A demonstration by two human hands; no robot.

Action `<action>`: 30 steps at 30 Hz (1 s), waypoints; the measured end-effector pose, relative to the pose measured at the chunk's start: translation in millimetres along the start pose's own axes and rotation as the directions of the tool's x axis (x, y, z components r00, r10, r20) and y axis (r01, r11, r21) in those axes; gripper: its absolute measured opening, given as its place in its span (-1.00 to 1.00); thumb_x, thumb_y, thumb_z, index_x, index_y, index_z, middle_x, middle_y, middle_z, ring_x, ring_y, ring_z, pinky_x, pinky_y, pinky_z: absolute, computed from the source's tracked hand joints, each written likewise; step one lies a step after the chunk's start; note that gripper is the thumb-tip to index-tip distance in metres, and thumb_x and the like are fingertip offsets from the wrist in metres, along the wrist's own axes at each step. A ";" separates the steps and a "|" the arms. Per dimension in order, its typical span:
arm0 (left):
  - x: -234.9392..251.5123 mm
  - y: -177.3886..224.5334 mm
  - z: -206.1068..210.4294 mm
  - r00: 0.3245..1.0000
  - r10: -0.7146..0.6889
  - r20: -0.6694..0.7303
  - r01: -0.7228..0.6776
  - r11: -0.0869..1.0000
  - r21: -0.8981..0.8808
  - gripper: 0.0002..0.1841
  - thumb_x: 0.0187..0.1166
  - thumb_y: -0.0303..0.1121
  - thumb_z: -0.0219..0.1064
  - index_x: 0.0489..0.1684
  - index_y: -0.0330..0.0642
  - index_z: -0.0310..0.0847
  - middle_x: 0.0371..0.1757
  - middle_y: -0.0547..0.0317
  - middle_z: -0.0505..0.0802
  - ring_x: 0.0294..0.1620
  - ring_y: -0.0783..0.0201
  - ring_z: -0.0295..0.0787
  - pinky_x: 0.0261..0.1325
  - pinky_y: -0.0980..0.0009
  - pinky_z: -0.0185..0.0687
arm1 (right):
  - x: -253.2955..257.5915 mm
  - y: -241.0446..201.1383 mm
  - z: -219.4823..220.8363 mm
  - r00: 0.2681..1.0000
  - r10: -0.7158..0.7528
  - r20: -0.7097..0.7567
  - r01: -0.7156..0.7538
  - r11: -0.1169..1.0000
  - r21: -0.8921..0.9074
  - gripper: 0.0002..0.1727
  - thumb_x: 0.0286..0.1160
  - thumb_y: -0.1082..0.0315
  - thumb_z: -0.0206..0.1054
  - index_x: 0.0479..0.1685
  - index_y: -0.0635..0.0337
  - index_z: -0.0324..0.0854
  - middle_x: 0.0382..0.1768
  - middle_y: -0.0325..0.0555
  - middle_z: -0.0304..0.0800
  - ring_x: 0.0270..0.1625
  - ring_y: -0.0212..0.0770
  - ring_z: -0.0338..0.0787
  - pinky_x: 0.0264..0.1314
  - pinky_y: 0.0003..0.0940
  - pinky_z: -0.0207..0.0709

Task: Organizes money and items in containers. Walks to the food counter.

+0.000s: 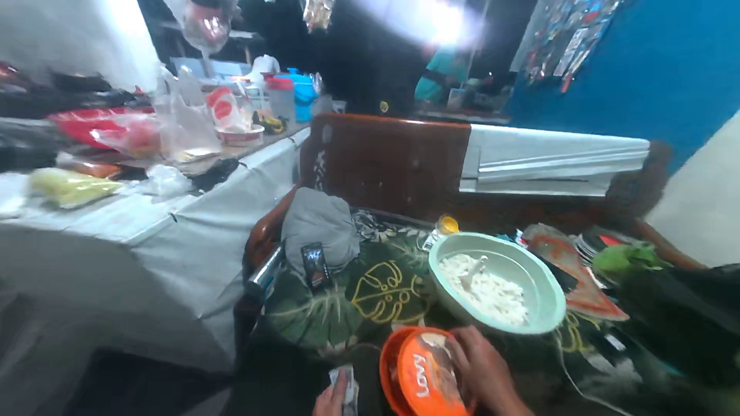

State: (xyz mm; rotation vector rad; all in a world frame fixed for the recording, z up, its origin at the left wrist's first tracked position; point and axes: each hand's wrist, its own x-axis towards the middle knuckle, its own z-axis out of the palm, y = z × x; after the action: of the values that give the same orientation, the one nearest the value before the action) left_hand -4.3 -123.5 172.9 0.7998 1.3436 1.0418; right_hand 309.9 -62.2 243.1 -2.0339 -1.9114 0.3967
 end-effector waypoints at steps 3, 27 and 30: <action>8.3 1.8 20.4 0.997 -0.004 0.077 -0.004 0.994 0.105 -0.43 0.84 0.08 0.01 -0.06 -0.27 0.77 -0.46 0.10 0.83 -0.49 0.25 0.76 -0.31 0.23 0.78 | -27.5 -1.3 31.8 0.978 0.095 -0.187 -0.068 0.987 0.146 -0.46 0.50 -0.20 0.36 0.18 0.03 0.78 0.09 -0.04 0.82 0.08 0.00 0.85 0.09 0.15 0.75; 37.8 25.1 42.7 0.965 0.088 0.246 -0.231 0.731 0.642 -0.59 0.42 -0.02 0.54 0.01 -0.16 0.77 -0.10 0.10 0.91 -0.03 0.19 0.87 0.20 0.04 0.74 | -37.2 -0.7 25.1 0.985 0.134 0.110 -0.146 0.983 0.110 -0.40 0.74 -0.19 0.12 0.77 -0.48 0.35 0.33 0.00 0.73 0.19 0.04 0.81 0.25 0.19 0.67; 27.6 23.5 42.8 0.959 0.129 0.254 -0.267 0.714 0.647 -0.62 0.45 -0.07 0.53 -0.02 -0.20 0.76 -0.14 0.08 0.90 -0.06 0.20 0.86 0.17 0.09 0.73 | -45.8 -5.0 40.4 0.991 0.062 -0.121 -0.045 0.990 0.137 -0.51 0.82 -0.01 0.00 0.65 -0.42 0.53 0.15 -0.02 0.77 -0.04 -0.04 0.82 0.00 0.09 0.72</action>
State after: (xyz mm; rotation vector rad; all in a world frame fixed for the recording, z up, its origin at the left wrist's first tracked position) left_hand 33.1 -84.7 188.4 1.5880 1.5013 0.5840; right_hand 285.6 -105.8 207.6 -1.9778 -1.7124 0.3900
